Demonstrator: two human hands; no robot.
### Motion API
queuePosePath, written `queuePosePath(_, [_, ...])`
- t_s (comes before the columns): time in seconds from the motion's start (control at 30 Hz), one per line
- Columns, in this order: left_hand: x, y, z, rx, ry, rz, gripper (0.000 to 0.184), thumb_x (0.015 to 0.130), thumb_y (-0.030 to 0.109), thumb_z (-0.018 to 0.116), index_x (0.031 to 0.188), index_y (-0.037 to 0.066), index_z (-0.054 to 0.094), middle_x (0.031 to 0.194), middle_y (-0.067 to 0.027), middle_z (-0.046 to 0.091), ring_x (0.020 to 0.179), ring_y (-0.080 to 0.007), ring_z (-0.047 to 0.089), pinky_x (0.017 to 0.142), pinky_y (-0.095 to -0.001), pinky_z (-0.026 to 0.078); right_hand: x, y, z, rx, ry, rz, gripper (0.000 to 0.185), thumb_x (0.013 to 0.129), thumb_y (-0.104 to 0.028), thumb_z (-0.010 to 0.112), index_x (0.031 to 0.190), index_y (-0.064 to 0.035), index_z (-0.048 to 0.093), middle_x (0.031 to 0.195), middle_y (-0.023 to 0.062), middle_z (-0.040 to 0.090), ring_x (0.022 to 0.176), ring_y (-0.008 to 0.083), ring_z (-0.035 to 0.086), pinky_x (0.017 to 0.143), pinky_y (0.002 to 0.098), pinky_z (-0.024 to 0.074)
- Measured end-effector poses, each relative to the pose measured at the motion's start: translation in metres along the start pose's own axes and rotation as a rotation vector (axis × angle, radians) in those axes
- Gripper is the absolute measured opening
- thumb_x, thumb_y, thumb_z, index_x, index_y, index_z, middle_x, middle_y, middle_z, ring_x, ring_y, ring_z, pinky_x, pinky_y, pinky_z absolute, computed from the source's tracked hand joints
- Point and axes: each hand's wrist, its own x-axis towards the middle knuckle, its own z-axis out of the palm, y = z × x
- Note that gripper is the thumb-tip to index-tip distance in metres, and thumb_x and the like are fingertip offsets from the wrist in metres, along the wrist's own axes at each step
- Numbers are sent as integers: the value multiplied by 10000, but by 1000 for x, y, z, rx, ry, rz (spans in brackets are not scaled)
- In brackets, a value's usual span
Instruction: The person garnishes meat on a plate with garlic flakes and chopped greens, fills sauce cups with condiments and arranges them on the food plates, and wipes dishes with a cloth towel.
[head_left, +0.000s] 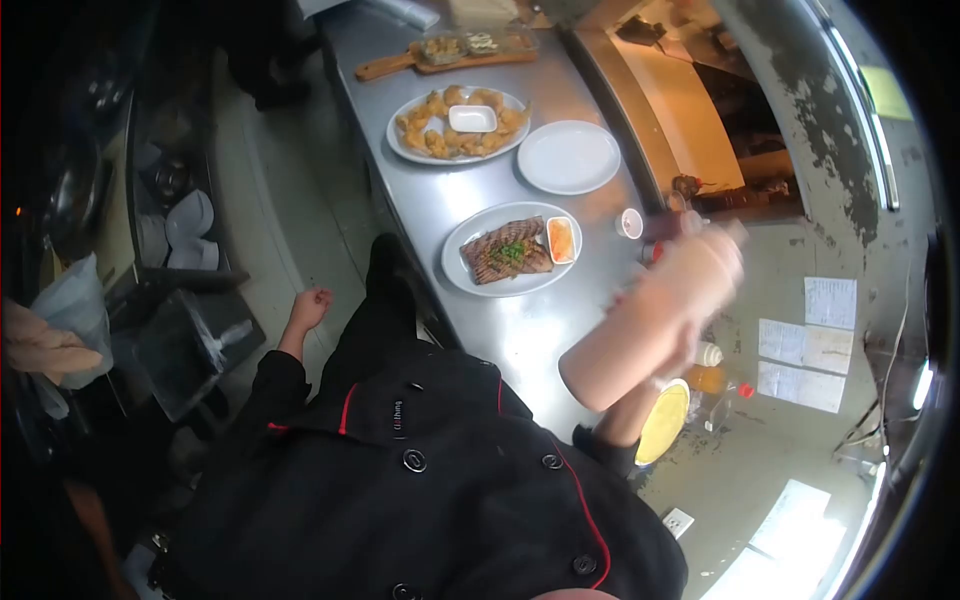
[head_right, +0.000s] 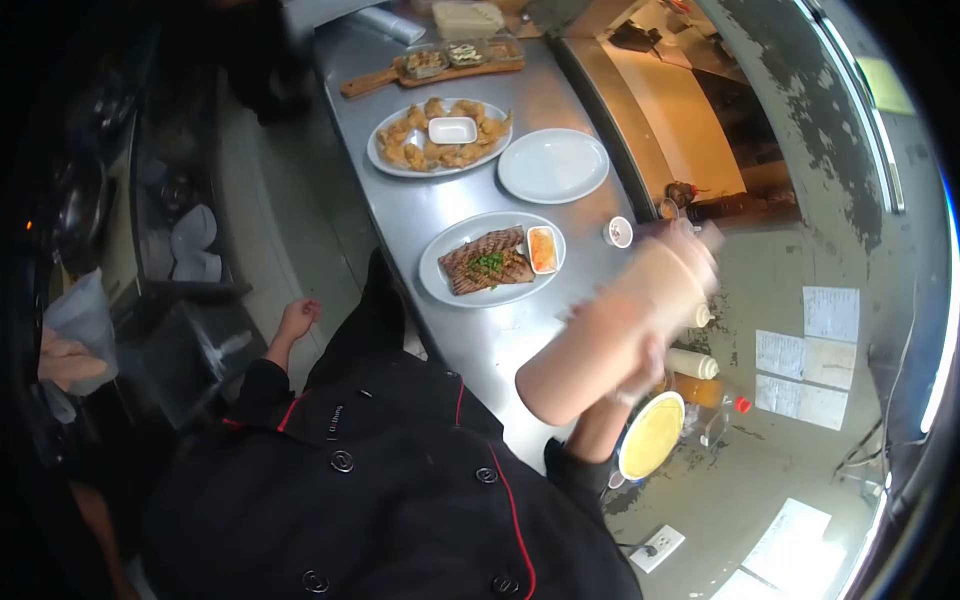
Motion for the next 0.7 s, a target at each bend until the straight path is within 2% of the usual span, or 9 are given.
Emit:
queuePosePath(0.07, [-1,-5,5,-100,34,8,244,815,-8,422,996,-13,585,775,-85,629,652,-144,592,599,-276,482,47,5,24,-27,-195,384,736,734,-322,597,1290,38,277,1184,298,443,941,448,547,760,526,491])
queuePosePath(0.13, [-5,-19,19,-194,75,-32,261,803,-22,427,1012,-10,583,790,-84,631,670,-146,597,603,-277,485,99,14,37,-216,-297,559,653,761,-237,593,1276,47,309,1166,277,474,963,377,565,774,474,502])
queuePosePath(0.2, [-19,-53,26,-267,123,-125,282,793,-47,412,1015,-9,582,795,-85,630,679,-147,596,614,-274,486,154,22,41,-688,-286,651,616,749,-192,631,1257,39,369,1161,237,500,996,282,566,832,385,484])
queuePosePath(0.27, [-45,-82,31,-357,200,-256,286,777,-36,433,1004,14,599,789,-73,631,671,-151,591,625,-277,482,201,39,57,-1088,-523,616,657,706,-230,684,1248,17,405,1154,200,524,1020,257,550,859,354,457])
queuePosePath(0.33, [-62,-175,54,-429,203,-347,280,761,-19,452,979,38,618,777,-62,628,674,-154,584,613,-280,472,240,50,73,-1457,-739,554,692,670,-224,718,1253,-2,418,1154,157,537,1026,225,535,878,324,430])
queuePosePath(0.4, [-94,-221,65,-257,270,-343,232,774,31,476,950,39,627,747,-59,617,655,-144,568,571,-284,456,274,55,85,-1792,-910,464,727,642,-174,734,1272,-16,407,1160,107,538,1013,187,519,887,294,402])
queuePosePath(0.47, [-120,-265,76,-470,273,-499,213,792,55,476,945,31,622,717,-59,601,644,-135,557,552,-285,446,310,58,92,-2172,-936,400,759,596,-181,771,1269,-69,436,1129,91,573,1001,186,533,888,319,408])
queuePosePath(0.6, [-138,-273,84,-535,268,-668,197,824,90,467,935,19,613,690,-51,578,622,-121,536,532,-288,432,339,74,111,-2528,-992,272,802,566,-303,771,1259,-88,431,1058,152,601,960,271,578,849,338,441])
queuePosePath(0.7, [-130,-239,73,-471,254,-624,195,837,89,462,949,16,603,708,-42,571,623,-124,529,542,-285,430,333,98,139,-2749,-1115,148,857,542,-391,755,1262,-85,405,1026,197,599,927,338,587,812,366,465])
